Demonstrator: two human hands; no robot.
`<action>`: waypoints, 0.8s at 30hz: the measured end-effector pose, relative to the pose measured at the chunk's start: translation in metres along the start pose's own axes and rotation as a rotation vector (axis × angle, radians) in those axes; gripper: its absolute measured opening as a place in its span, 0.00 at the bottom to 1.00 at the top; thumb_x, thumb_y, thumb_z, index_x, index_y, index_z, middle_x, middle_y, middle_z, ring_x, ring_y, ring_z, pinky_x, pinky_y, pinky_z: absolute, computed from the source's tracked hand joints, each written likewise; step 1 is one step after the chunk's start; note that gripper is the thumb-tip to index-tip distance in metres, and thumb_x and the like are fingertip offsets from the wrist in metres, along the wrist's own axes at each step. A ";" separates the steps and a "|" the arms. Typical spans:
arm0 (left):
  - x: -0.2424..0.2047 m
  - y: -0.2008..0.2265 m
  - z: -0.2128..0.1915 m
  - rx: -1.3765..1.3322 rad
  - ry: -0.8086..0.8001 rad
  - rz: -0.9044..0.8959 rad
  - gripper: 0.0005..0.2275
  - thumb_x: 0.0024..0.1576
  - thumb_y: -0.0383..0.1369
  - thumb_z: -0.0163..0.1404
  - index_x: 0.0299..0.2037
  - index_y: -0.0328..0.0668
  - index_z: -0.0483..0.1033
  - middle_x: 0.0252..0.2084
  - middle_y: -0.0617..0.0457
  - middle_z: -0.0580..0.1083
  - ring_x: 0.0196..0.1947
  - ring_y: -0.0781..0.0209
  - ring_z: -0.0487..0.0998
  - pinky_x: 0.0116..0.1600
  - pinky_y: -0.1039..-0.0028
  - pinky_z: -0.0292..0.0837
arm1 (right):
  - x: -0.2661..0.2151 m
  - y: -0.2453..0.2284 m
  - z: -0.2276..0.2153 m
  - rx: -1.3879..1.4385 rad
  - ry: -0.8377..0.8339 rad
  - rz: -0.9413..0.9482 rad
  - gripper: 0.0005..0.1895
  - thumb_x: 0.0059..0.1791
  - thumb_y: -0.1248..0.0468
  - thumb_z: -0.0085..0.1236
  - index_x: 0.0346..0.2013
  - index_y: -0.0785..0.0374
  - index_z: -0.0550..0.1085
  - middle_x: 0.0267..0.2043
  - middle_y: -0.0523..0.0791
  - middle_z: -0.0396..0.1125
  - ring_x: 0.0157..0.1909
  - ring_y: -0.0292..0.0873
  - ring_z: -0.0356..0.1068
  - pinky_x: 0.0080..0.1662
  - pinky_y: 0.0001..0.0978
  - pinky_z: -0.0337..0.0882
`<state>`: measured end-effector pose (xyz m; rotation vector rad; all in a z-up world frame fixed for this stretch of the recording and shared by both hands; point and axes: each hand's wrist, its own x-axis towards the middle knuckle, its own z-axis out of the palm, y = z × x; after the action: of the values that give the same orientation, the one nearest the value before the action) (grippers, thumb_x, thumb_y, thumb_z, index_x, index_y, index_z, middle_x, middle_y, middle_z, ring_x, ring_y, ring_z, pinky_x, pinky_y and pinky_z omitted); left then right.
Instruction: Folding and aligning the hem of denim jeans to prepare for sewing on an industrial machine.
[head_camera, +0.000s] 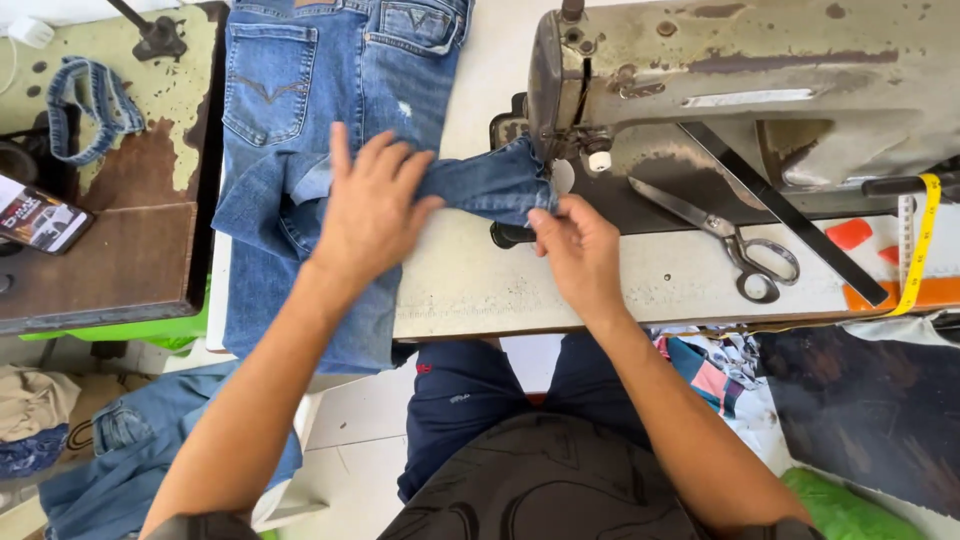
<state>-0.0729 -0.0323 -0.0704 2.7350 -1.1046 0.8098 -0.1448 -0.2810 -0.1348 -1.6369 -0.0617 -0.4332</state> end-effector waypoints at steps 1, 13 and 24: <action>-0.009 -0.019 0.011 0.027 0.049 0.042 0.14 0.61 0.40 0.56 0.51 0.40 0.78 0.46 0.46 0.73 0.51 0.47 0.72 0.72 0.42 0.46 | -0.001 0.001 -0.002 0.081 0.007 0.075 0.04 0.54 0.67 0.60 0.38 0.66 0.76 0.30 0.44 0.70 0.23 0.39 0.73 0.26 0.23 0.69; 0.044 -0.034 0.038 0.086 -0.015 -0.134 0.08 0.63 0.32 0.46 0.32 0.43 0.76 0.32 0.45 0.74 0.31 0.40 0.75 0.44 0.52 0.68 | -0.046 -0.065 -0.013 0.291 -0.030 0.693 0.23 0.50 0.66 0.55 0.58 0.70 0.67 0.19 0.50 0.64 0.18 0.40 0.65 0.23 0.26 0.57; -0.007 0.117 0.025 -0.412 0.170 0.051 0.28 0.44 0.31 0.63 0.56 0.38 0.69 0.59 0.40 0.69 0.61 0.38 0.70 0.73 0.33 0.43 | -0.022 -0.022 -0.038 -0.739 -0.115 -0.624 0.16 0.46 0.70 0.62 0.48 0.55 0.81 0.48 0.41 0.68 0.39 0.42 0.70 0.40 0.33 0.74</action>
<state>-0.1442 -0.1211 -0.1089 2.2666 -1.1586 0.7107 -0.1804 -0.3102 -0.1184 -2.3651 -0.5659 -0.9096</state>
